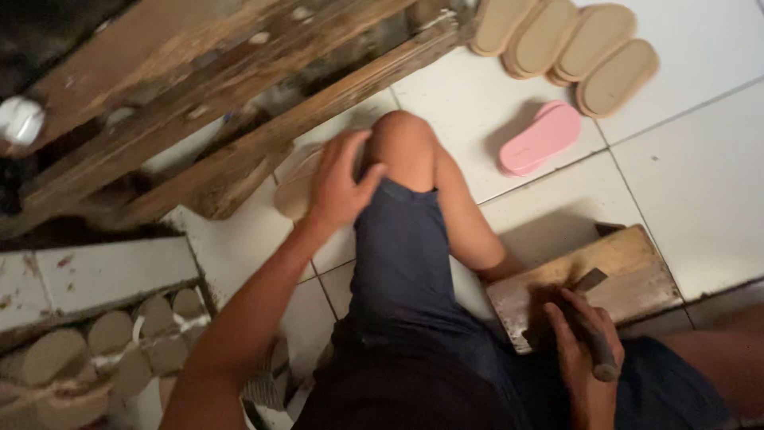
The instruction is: The person sits on the floor and uses a wooden mallet to hammer and press insoles into slipper soles on a wooden block, working one slipper at a time and setting finished slippers aside with a stack of completed soles nearby.
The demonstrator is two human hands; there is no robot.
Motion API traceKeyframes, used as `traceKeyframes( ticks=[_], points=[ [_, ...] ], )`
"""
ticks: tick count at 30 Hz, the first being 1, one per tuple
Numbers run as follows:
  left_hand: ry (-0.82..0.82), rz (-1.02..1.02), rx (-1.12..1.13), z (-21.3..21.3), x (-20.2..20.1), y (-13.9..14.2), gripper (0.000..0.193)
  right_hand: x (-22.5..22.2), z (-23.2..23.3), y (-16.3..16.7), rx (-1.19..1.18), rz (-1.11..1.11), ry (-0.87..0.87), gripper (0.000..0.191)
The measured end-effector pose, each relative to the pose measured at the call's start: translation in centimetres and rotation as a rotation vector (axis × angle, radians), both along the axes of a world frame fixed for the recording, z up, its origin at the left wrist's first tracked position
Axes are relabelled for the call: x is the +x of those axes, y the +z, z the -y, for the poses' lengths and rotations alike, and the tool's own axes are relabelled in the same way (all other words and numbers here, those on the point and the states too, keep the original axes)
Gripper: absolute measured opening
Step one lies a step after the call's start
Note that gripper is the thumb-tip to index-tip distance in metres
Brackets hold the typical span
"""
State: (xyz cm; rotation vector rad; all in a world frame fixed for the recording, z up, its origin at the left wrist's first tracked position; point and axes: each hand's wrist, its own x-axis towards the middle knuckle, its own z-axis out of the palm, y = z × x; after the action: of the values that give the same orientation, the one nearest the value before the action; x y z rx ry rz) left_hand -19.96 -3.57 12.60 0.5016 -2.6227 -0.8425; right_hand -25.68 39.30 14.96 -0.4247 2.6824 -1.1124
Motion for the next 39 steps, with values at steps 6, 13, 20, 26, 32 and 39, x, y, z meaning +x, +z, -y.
traceKeyframes(
  ticks=[6, 13, 20, 26, 32, 39],
  points=[
    [0.018, 0.435, -0.230, 4.7, 8.5, -0.8, 0.081, 1.6, 0.1, -0.2, -0.002, -0.129, 0.134, 0.024],
    [0.071, 0.366, -0.240, 5.4, 10.9, -0.5, 0.080, 2.5, 0.0, 0.0, 0.117, -0.299, 0.264, 0.024],
    [0.049, -0.161, -0.050, 0.8, 5.4, 5.2, 0.071, 2.3, 0.6, -0.1, -0.102, 0.005, -0.132, 0.037],
    [-0.432, -0.229, 0.020, -13.3, -3.6, 4.5, 0.068, 2.5, -2.6, -0.8, -0.233, -0.015, -0.148, 0.033],
    [-0.841, 0.056, -0.018, -22.5, -9.2, 1.1, 0.054, 3.9, -6.3, -1.4, -0.580, 0.324, -0.491, 0.034],
    [-0.743, 0.547, 0.436, -21.5, -14.3, -1.3, 0.062, 1.2, -6.6, -1.7, -0.829, 0.449, -0.554, 0.042]
  ],
)
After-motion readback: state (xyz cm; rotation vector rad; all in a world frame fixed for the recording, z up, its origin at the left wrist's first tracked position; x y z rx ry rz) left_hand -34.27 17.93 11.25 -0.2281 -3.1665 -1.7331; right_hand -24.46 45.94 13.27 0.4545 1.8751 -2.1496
